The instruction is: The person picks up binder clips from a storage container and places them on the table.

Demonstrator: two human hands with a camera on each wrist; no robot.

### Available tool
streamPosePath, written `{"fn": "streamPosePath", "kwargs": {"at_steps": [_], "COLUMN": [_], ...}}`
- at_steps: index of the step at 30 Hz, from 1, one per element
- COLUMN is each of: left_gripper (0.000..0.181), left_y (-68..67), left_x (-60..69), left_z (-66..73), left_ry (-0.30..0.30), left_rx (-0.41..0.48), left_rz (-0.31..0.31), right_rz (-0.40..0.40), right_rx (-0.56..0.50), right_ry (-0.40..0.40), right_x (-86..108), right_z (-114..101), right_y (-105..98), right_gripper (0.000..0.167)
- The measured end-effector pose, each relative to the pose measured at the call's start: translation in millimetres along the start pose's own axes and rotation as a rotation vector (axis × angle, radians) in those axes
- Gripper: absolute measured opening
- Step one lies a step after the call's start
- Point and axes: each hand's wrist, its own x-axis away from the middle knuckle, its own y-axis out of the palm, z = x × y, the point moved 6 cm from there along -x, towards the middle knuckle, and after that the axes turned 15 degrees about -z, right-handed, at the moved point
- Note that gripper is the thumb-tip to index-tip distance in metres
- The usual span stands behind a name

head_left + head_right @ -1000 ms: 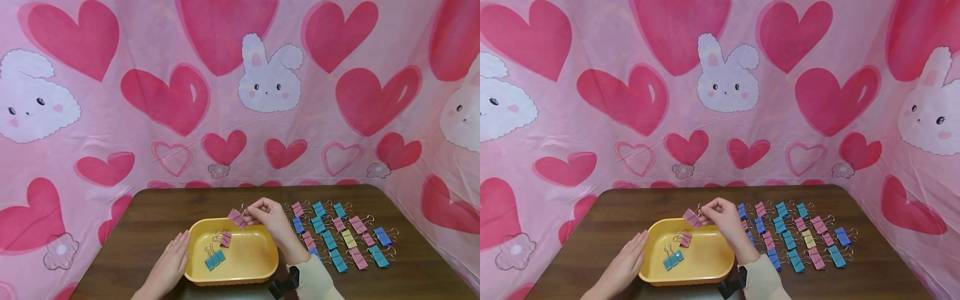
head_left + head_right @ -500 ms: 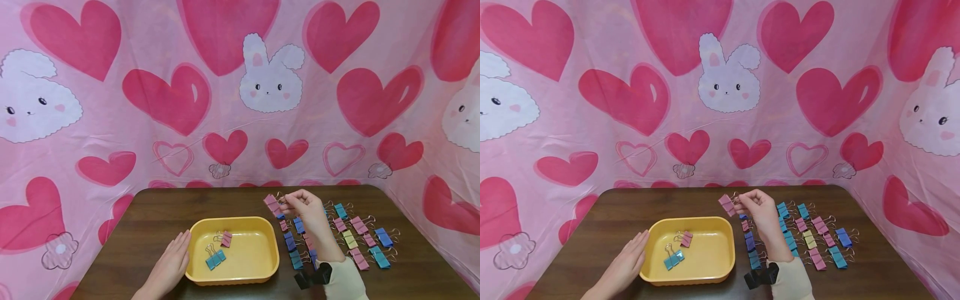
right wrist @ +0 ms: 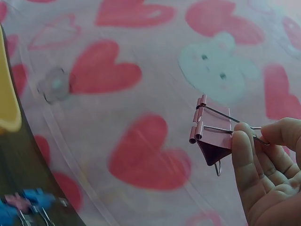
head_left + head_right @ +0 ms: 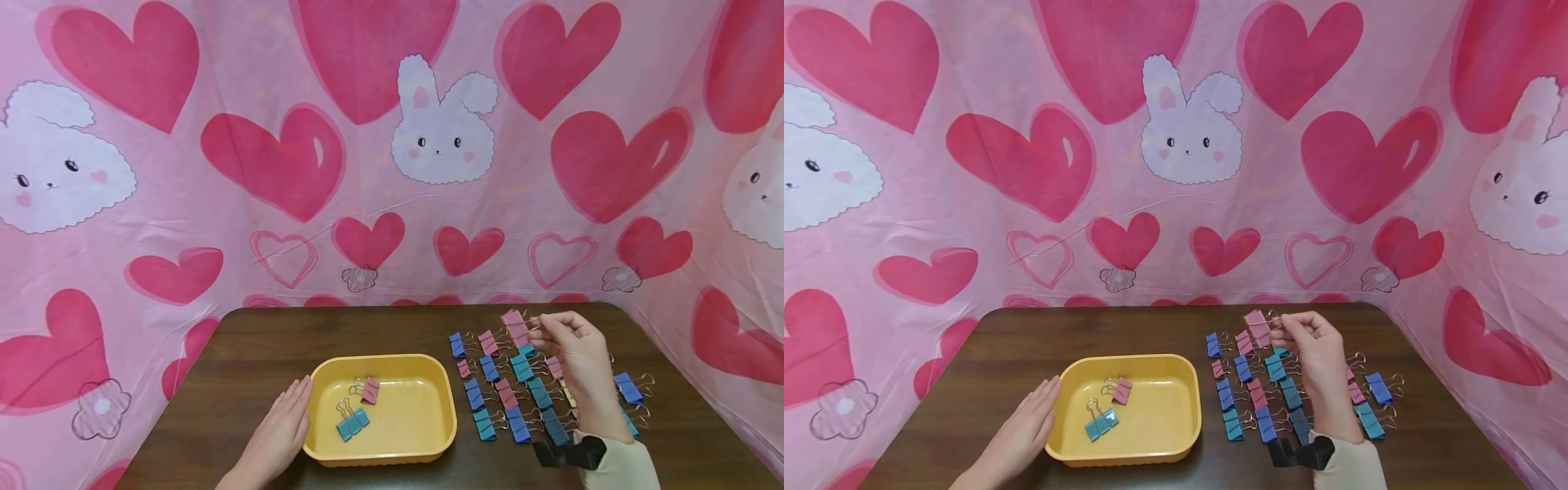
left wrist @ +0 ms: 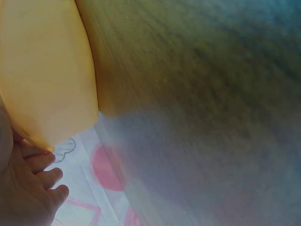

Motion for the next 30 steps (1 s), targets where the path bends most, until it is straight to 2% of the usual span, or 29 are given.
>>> {"fn": "streamPosePath", "kwargs": {"at_steps": [5,8,12,14,15,18,22,26,30], "left_gripper": [0.044,0.044,0.044,0.043,0.044,0.044,0.044,0.044,0.044], "left_y": [-0.6,-0.8,-0.8,-0.6,-0.3,0.2,0.6,1.0,0.5], "left_x": [-0.8,-0.9,-0.3,0.0,0.2,0.6,0.7,0.5,0.4], "left_z": [0.6,0.5,0.5,0.6,0.6,0.3,0.2,0.2,-0.2], "left_ry": [-0.002,-0.002,0.002,0.0,-0.002,-0.008,-0.006,-0.004,-0.006], "left_rx": [-0.001,-0.005,-0.006,-0.006,-0.005,-0.002,0.0,-0.003,-0.003], "left_rz": [-0.007,-0.008,0.002,0.003,0.002,-0.002,-0.001,0.006,0.012], "right_rz": [0.076,0.099,0.206,0.279,0.338,0.423,0.504,0.609,0.648], "right_rx": [-0.015,-0.063,-0.086,-0.089,-0.071,-0.074,-0.042,-0.063,-0.078], "right_ry": [-0.031,-0.063,-0.058,-0.038,-0.002,0.043,0.096,0.166,0.17], "right_x": [13.2,21.4,34.4,42.1,47.0,60.0,79.5,97.7,109.8], "right_z": [-10.7,-9.8,-8.6,-7.6,-7.9,0.3,11.1,13.0,19.5], "right_y": [-31.7,-57.5,-91.0,-107.3,-113.1,-141.2,-175.4,-192.9,-215.3], "right_gripper": [0.011,0.011,0.009,0.008,0.006,0.006,0.009,0.007,0.007]}}
